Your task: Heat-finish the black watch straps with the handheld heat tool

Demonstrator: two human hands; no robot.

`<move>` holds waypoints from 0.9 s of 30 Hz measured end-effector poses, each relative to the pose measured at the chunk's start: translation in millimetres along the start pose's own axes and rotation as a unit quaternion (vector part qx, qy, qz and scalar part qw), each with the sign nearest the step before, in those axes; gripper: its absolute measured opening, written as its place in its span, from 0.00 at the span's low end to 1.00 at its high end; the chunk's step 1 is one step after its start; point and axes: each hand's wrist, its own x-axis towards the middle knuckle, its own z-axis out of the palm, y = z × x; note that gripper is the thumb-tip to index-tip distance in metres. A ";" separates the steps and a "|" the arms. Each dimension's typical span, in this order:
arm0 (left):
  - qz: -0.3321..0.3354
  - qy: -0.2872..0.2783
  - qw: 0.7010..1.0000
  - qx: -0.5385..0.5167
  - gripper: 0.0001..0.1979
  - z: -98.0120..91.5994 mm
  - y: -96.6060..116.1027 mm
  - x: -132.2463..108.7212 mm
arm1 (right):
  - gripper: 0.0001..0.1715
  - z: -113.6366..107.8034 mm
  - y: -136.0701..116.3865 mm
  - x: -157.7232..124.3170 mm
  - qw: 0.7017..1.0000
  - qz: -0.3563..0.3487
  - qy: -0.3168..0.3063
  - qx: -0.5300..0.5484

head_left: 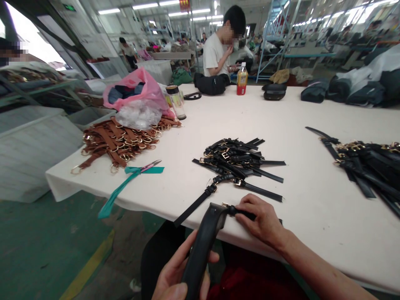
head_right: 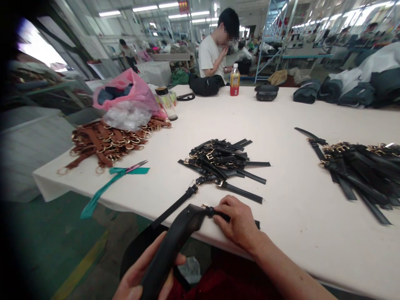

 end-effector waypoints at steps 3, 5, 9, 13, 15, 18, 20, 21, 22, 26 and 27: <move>0.000 -0.005 1.000 0.004 0.30 4.2 -0.3 0.7 | 0.07 2.4 0.6 0.3 1.000 -0.017 0.014 -0.015; -0.002 -0.009 1.000 -0.005 0.31 5.9 -1.4 2.0 | 0.05 2.3 -1.3 2.5 1.000 -0.004 0.014 -0.015; -0.005 -0.017 1.000 -0.019 0.31 5.3 -3.9 5.2 | 0.06 -1.5 -6.4 8.8 0.998 0.030 -0.026 -0.040; -0.007 -0.022 0.999 -0.026 0.30 3.4 -4.2 9.9 | 0.08 -4.0 -5.4 11.4 0.997 0.044 -0.056 -0.040; -0.001 -0.032 0.999 -0.020 0.29 2.6 -4.0 12.3 | 0.09 -3.2 -3.2 11.7 0.997 0.058 -0.049 -0.029; 0.011 -0.037 0.999 -0.014 0.29 0.6 -4.4 14.3 | 0.10 -1.3 -1.2 12.6 0.994 0.100 -0.029 -0.013; 0.010 -0.035 0.999 -0.013 0.29 -1.4 -4.9 14.5 | 0.11 -0.1 -1.4 12.8 0.993 0.115 -0.017 -0.004; 0.007 -0.034 0.999 -0.013 0.30 -2.5 -5.2 14.4 | 0.10 0.5 -1.7 12.4 0.994 0.107 -0.014 -0.002; 0.004 -0.033 0.999 -0.011 0.30 -3.5 -5.4 14.2 | 0.09 1.2 -1.9 11.7 0.996 0.092 -0.012 -0.001; -0.002 -0.028 1.000 -0.007 0.30 -5.6 -6.0 14.6 | 0.07 4.5 -1.1 6.8 0.999 0.043 0.011 -0.001; -0.001 -0.029 1.000 -0.008 0.30 -5.7 -6.2 15.0 | 0.07 5.0 -0.7 6.1 0.999 0.043 0.017 0.003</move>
